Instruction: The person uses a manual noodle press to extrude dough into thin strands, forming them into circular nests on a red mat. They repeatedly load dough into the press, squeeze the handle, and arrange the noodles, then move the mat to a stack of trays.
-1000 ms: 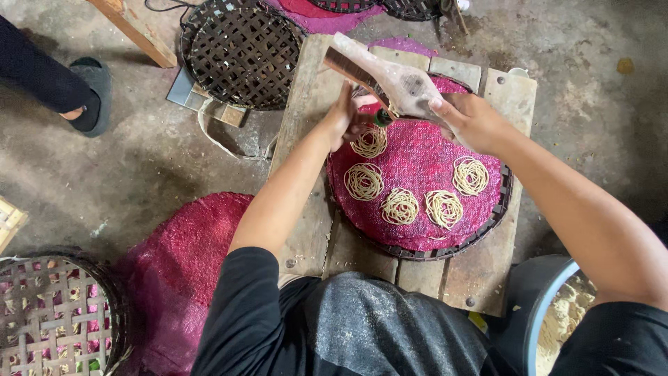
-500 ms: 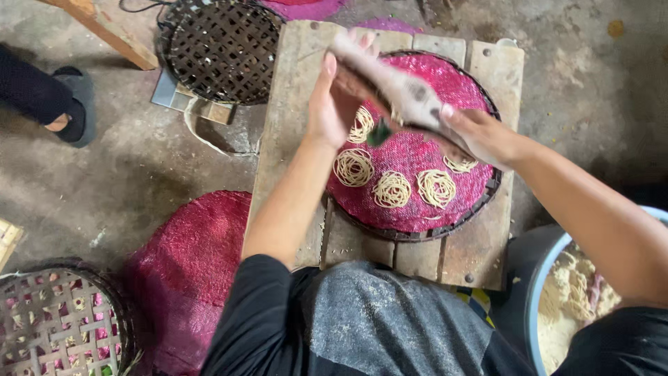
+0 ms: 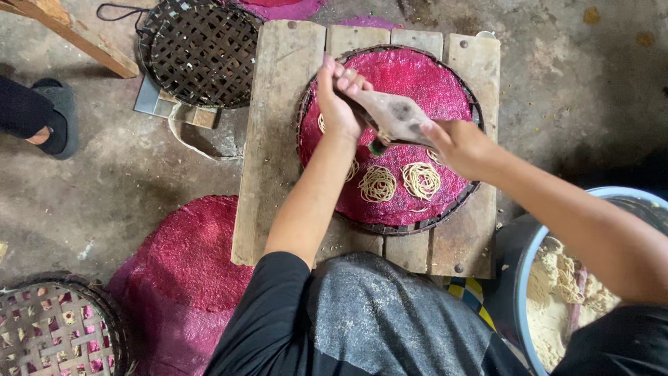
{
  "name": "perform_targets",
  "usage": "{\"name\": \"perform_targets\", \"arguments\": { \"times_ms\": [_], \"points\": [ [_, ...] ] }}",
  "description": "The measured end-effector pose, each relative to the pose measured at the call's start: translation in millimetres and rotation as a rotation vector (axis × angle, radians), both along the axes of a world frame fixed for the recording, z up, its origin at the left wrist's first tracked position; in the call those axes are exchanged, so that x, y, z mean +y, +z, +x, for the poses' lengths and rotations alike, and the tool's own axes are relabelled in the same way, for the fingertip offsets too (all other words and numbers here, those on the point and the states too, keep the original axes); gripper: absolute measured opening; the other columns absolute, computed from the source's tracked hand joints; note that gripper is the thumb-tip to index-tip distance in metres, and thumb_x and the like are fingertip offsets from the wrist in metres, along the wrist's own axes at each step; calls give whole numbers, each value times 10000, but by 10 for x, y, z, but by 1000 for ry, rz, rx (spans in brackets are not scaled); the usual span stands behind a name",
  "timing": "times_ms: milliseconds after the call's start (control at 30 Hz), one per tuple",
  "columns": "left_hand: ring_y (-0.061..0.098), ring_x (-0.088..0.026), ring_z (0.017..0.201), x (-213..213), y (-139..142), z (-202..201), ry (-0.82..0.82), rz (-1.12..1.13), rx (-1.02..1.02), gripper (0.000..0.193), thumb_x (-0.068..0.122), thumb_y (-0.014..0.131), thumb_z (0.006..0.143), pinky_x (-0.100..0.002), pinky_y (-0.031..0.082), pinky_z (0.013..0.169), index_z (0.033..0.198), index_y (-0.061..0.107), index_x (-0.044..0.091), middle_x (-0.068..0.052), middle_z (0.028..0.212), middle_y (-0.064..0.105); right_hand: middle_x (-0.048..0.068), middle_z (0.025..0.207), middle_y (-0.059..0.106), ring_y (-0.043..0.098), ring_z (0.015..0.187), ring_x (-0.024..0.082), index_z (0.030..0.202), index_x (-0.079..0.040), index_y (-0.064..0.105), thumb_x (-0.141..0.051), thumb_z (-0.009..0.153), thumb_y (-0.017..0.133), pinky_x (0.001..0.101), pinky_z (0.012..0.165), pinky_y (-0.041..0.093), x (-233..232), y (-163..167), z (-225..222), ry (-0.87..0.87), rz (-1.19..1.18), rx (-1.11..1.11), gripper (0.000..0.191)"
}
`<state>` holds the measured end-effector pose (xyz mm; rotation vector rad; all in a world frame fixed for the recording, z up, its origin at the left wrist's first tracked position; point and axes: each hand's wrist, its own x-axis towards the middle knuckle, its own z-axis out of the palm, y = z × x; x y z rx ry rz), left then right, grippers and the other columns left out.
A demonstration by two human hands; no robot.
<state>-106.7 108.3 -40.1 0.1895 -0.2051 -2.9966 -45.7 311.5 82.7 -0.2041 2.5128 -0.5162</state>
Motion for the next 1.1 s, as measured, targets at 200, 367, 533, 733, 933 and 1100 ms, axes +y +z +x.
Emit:
{"name": "perform_targets", "arguments": {
  "times_ms": [200,367,533,733,933,1100],
  "points": [
    [353,-82,486,117,151,-189,50,-25,17,360,321,572,1001,-304,399,602,691,429,206,89,559,401,205,721,624,639,772,337,1283,-52,661,-496,1095,332,534,803,505,69,35,-124,85,66,227,584],
    [331,-95,477,-47,233,-90,61,-57,-130,347,271,530,982,-308,389,573,664,414,199,75,537,380,235,769,657,694,773,356,1298,-64,652,-491,1085,330,517,787,527,-30,24,-63,54,-36,131,575],
    [328,-83,467,229,228,-88,56,26,-147,352,277,551,971,-299,381,565,660,397,218,96,531,373,214,779,638,672,786,373,1395,-171,627,-509,1092,335,548,750,545,106,135,-100,-81,181,-10,540],
    [464,-114,592,112,253,-297,-53,-76,77,299,374,610,968,-332,456,664,780,483,179,42,665,512,159,664,596,608,671,263,1255,-36,696,-471,1100,409,477,709,507,251,1,-239,79,-55,297,544],
    [582,-31,762,-132,-72,138,-522,-1233,102,853,765,331,953,-219,425,719,1475,451,101,-43,1110,707,143,683,636,616,636,236,1221,-33,695,-468,1074,430,437,639,499,437,-82,-222,-54,-179,228,530],
    [370,-76,496,-111,-146,180,-734,-1108,32,985,793,139,935,-223,365,473,1612,279,90,-203,1172,747,124,682,636,610,631,206,1236,-22,668,-453,1074,438,409,645,499,488,-135,-267,-97,-253,273,515]
  ]
}}
